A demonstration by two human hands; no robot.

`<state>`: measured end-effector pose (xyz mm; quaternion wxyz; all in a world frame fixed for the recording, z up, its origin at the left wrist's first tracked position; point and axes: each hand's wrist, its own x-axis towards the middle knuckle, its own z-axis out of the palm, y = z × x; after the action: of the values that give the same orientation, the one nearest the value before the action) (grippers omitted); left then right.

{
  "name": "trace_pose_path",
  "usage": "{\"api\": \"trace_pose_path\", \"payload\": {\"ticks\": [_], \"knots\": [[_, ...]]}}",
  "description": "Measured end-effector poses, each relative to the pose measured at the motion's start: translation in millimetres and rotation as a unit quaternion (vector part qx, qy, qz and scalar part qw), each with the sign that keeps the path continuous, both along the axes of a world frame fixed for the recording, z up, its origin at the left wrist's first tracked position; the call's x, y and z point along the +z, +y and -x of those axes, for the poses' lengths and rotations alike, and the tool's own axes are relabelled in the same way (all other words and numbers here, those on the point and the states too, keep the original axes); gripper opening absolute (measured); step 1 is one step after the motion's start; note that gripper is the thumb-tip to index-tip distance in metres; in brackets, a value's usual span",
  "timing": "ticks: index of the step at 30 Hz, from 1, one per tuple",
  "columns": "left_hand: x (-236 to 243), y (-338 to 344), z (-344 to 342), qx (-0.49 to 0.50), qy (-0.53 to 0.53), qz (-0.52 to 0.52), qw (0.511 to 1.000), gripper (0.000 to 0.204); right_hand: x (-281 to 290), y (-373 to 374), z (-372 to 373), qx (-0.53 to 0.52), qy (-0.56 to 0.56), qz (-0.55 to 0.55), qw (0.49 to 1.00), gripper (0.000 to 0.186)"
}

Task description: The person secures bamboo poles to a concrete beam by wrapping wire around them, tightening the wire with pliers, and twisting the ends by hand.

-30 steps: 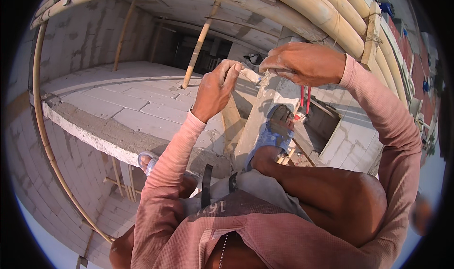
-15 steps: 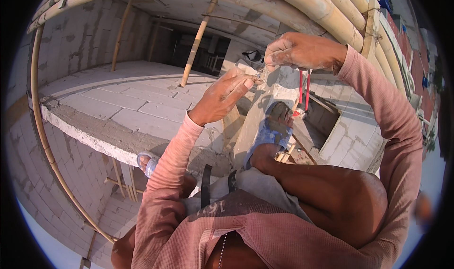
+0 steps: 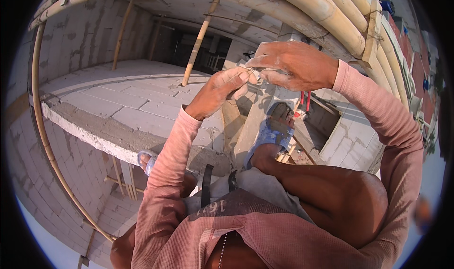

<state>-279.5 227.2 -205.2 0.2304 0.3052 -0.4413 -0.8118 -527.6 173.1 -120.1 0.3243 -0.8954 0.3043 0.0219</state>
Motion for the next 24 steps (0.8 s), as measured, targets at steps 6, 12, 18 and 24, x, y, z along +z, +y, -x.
{"api": "trace_pose_path", "payload": {"ticks": [6,12,18,24], "knots": [[9.9,-2.7,-0.4,-0.048,-0.036,-0.034,0.998,0.042,1.8,-1.0,1.0,0.038,0.040,-0.003,0.998,0.034],[15.0,-6.9,-0.3,0.009,-0.108,0.029,0.994,0.043,-0.5,-4.5,2.1,-0.023,0.050,-0.035,0.998,0.029],[20.8,-7.2,-1.9,-0.004,-0.088,0.021,0.996,0.039,-10.6,-10.3,-1.0,-0.017,-0.031,-0.164,0.986,0.033],[10.1,2.2,6.7,0.080,-0.056,0.177,0.979,0.036,-8.1,-12.8,9.2,-0.242,-0.071,-0.635,0.730,0.035]]}}
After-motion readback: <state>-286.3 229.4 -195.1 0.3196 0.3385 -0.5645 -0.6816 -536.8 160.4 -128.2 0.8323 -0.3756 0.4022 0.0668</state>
